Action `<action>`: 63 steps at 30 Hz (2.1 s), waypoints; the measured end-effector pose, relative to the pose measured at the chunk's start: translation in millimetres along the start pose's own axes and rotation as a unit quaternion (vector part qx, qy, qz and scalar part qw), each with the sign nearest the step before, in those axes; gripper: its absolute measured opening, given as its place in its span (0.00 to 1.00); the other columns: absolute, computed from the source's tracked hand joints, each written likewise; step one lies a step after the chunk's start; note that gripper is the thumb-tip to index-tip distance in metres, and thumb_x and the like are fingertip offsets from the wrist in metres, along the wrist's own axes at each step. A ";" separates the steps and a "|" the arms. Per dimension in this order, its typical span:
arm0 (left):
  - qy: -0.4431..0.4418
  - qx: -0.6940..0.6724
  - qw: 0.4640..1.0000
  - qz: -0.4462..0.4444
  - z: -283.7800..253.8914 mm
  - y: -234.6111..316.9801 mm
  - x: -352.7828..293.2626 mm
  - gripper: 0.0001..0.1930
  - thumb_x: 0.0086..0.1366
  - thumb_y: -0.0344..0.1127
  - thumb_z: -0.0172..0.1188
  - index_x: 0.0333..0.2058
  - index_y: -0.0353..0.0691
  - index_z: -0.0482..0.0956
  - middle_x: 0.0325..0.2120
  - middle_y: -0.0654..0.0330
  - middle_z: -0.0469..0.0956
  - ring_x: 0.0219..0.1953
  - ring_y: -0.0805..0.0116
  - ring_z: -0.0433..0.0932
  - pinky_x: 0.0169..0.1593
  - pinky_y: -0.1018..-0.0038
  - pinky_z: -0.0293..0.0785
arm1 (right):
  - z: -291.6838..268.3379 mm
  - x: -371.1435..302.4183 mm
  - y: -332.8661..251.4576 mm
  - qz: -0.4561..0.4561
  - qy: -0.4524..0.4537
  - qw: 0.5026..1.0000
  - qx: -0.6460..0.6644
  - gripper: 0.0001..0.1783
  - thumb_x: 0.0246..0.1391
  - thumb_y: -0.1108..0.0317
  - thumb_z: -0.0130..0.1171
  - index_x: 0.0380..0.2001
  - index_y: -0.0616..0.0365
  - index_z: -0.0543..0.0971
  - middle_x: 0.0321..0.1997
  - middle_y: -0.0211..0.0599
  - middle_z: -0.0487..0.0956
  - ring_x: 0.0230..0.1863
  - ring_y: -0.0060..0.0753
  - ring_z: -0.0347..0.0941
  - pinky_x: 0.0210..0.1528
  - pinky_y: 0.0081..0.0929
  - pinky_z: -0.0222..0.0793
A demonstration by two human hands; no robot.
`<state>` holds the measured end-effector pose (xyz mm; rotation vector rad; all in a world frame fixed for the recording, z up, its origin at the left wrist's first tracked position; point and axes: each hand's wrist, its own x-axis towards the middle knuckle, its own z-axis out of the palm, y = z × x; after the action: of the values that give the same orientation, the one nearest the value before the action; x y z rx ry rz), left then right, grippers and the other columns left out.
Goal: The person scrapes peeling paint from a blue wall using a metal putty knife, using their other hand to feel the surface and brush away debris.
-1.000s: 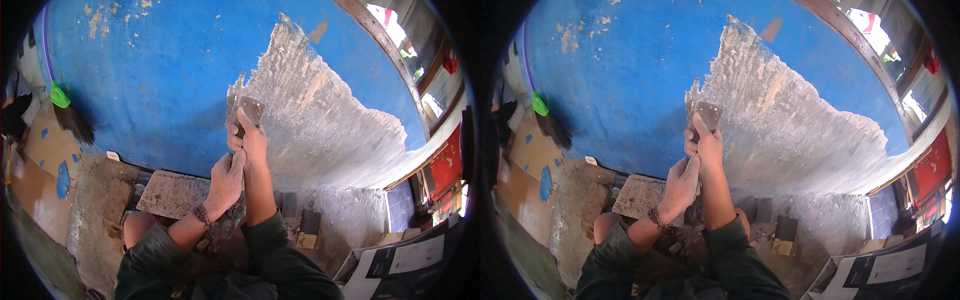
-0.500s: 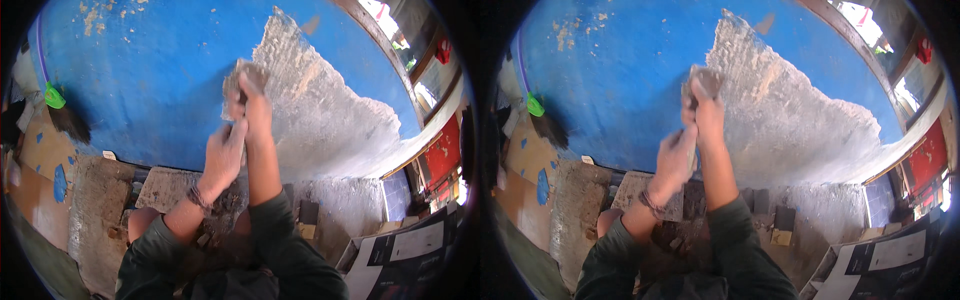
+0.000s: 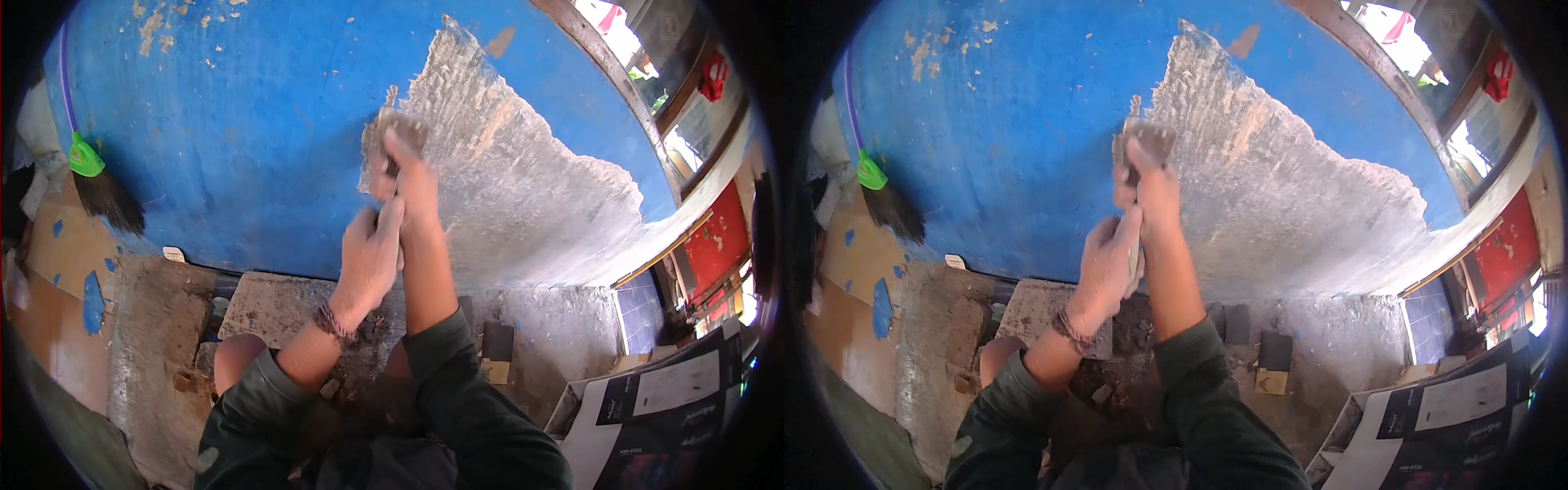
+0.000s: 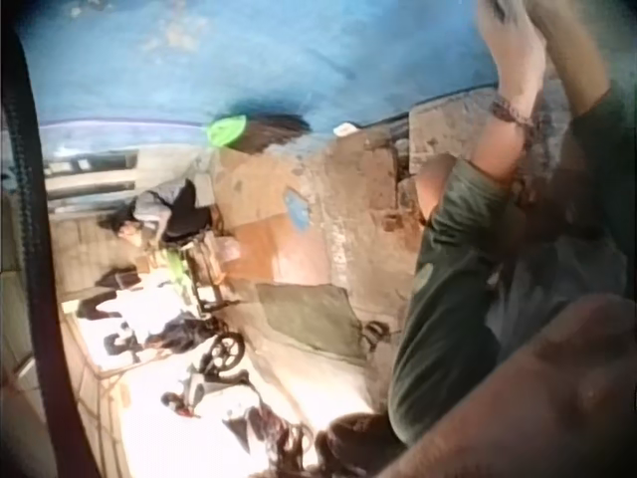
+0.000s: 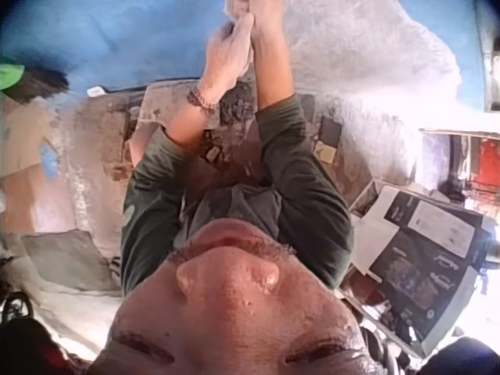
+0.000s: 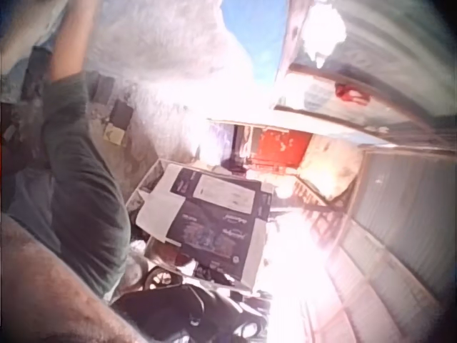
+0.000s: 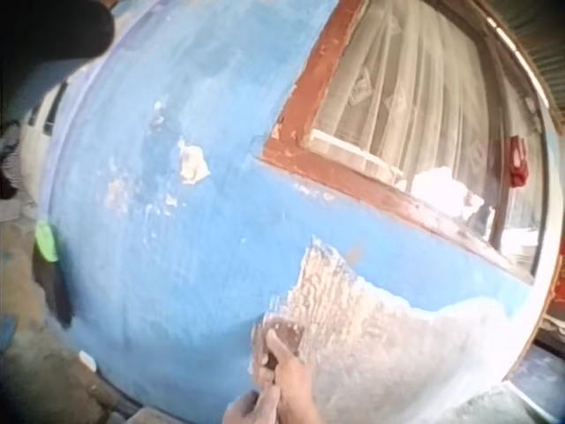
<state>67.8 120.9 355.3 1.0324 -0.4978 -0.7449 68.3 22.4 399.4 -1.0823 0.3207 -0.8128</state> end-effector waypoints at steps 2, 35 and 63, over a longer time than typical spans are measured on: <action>0.000 -0.023 0.999 -0.024 4.3 -23.2 -2.4 0.19 0.64 0.50 0.51 0.26 0.38 0.65 0.12 0.64 0.66 0.09 0.79 0.61 0.11 0.80 0.53 | -22.5 -0.5 19.4 0.069 -0.038 0.997 0.010 0.09 0.55 0.63 0.52 0.26 0.56 0.70 0.17 0.30 0.67 0.11 0.17 0.56 0.12 0.19 0.47; 0.031 -0.054 0.998 -0.012 6.4 -13.6 -0.6 0.18 0.62 0.49 0.55 0.24 0.41 0.65 0.14 0.67 0.66 0.10 0.80 0.64 0.11 0.84 0.54 | -10.8 3.4 5.9 0.018 -0.037 0.999 0.014 0.10 0.55 0.63 0.53 0.29 0.59 0.73 0.17 0.30 0.68 0.10 0.17 0.56 0.11 0.19 0.47; -0.010 -0.068 0.998 0.004 29.4 11.3 1.2 0.19 0.62 0.51 0.55 0.28 0.40 0.66 0.12 0.65 0.66 0.07 0.78 0.61 0.07 0.82 0.50 | -5.6 9.1 -28.2 -0.021 0.001 0.999 -0.035 0.09 0.56 0.63 0.52 0.26 0.54 0.67 0.17 0.28 0.66 0.11 0.16 0.51 0.12 0.18 0.45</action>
<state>52.0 106.5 378.4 0.8977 -0.4609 -0.7723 59.1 5.8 422.9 -1.1565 0.3319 -0.8457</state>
